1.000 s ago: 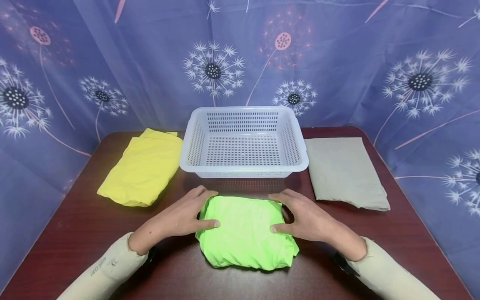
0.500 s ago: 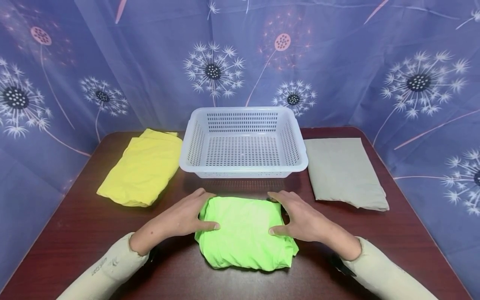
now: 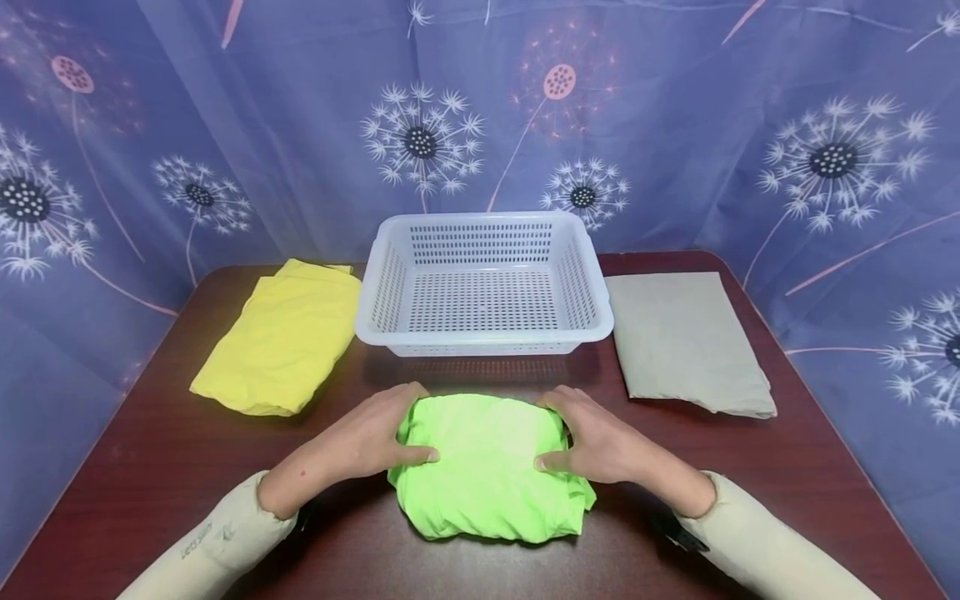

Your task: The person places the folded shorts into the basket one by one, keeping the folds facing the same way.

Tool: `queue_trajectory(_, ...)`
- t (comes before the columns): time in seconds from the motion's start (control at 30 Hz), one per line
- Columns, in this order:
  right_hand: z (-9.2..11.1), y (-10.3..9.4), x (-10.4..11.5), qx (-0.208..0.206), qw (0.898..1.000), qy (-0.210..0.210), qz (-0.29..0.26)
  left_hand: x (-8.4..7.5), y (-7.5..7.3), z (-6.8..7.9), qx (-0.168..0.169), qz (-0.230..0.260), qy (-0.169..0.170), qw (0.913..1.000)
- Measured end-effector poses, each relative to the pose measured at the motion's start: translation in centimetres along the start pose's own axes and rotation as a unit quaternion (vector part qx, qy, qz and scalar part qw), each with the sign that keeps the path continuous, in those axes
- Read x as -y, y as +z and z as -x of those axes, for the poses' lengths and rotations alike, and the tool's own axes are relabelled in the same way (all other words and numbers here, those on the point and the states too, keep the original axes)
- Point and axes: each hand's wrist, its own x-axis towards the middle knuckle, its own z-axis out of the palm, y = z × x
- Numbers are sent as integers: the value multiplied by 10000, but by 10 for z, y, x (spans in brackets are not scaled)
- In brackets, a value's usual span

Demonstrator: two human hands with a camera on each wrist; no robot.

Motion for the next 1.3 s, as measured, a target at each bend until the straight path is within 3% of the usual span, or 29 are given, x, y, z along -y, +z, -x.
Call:
queue_trajectory(0.53, 0, 6, 3, 110, 9988, 81, -463, -3, 2, 2, -3, 10, -16, 10000)
queue_trajectory(0.9, 0, 6, 7, 59, 9983, 147, -559, -7, 0, 0, -115, -126, 179, 9997)
queue_trajectory(1.3, 0, 7, 6, 113, 9972, 53, -734, -9, -2, 2, -156, 6, 73, 9999)
